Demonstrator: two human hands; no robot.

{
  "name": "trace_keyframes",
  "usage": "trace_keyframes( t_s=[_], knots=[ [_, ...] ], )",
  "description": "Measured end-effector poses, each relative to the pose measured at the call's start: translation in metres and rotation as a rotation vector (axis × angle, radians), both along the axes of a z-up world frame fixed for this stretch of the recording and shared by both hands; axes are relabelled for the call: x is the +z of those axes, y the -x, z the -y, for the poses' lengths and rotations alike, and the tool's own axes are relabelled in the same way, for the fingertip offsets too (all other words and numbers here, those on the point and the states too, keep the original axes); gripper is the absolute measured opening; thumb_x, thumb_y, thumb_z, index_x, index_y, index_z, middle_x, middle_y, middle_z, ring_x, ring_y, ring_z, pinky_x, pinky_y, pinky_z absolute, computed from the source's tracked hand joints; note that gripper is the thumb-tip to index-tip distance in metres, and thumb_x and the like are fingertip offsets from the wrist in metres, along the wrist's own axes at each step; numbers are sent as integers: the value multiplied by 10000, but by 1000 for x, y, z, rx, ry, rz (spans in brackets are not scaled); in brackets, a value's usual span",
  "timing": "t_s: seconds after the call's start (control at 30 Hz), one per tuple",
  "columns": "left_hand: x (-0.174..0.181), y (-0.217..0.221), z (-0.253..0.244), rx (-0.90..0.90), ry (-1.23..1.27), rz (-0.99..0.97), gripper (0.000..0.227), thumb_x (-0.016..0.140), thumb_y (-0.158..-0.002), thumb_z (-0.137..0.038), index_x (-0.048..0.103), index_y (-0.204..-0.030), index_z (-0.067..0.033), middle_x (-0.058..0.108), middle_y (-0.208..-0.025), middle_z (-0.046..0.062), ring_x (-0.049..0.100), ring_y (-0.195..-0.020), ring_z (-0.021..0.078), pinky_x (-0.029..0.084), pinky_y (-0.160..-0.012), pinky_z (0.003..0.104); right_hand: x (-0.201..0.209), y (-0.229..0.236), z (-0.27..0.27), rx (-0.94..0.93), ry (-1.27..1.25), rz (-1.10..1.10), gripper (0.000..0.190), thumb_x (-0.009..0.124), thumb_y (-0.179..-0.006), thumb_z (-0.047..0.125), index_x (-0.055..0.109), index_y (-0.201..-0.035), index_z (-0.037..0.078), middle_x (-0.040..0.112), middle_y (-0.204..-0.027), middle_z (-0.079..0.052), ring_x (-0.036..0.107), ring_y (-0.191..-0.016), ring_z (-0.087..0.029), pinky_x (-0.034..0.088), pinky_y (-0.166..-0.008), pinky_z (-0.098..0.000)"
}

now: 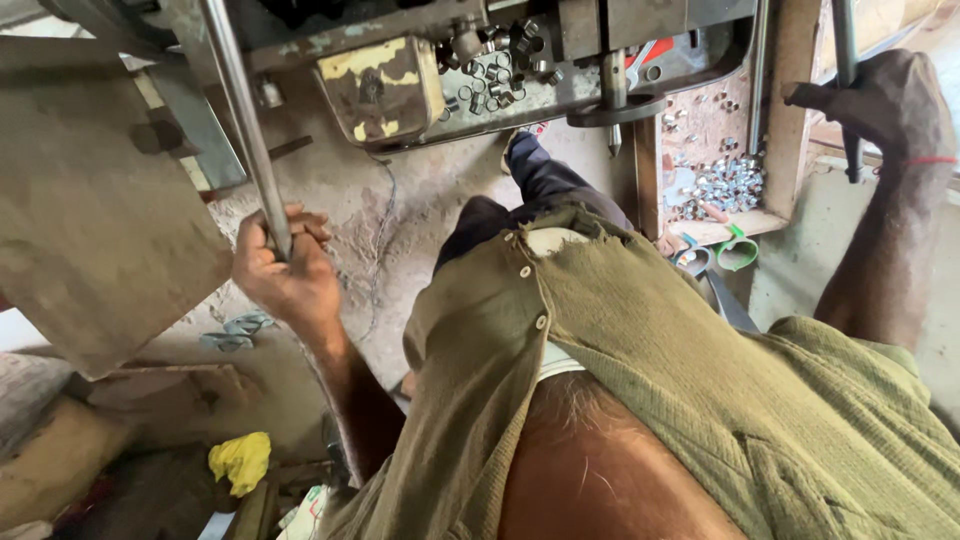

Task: The person operates a manual metal press machine in a workshop. They repeatedly insert small metal pieces into the machine's die and pull a lever to stamp or shape them, then remove the finished pieces.

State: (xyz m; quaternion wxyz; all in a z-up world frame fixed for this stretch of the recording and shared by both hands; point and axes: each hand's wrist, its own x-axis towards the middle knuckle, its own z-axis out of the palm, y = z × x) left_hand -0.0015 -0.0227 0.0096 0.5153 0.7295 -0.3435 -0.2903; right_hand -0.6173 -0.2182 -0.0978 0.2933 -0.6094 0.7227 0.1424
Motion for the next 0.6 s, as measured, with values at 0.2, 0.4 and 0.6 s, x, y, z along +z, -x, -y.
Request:
trace_keyframes(
  t_s=[0.2, 0.4, 0.6],
  knots=[
    [26, 11, 23, 65, -128, 168, 237, 654, -928, 46, 638, -1160, 92, 711, -952, 181, 597, -755, 138, 469, -667, 243, 1, -2, 18, -68, -120, 252, 396, 835, -910, 423, 799, -970, 33, 725, -762, -99, 631, -636, -195, 503, -646, -374],
    [9, 4, 21, 232, 22, 27, 314, 668, -1056, -192, 656, -1200, 87, 757, -976, 137, 735, -792, 151, 575, -672, 226, 0, -35, 27, -161, -93, 358, 291, 799, -977, 306, 802, -1057, 25, 728, -858, -112, 598, -772, -193, 456, -690, -378],
    [-16, -18, 8, 673, 280, -189, 461, 675, -1086, -393, 676, -1090, 68, 695, -834, 120, 632, -650, 135, 528, -595, 260, 2, -81, 15, 105, 770, 281, 364, 711, -885, 30, 704, -1215, -124, 701, -1236, -245, 647, -1191, -382, 507, -1054, -444]
  ],
)
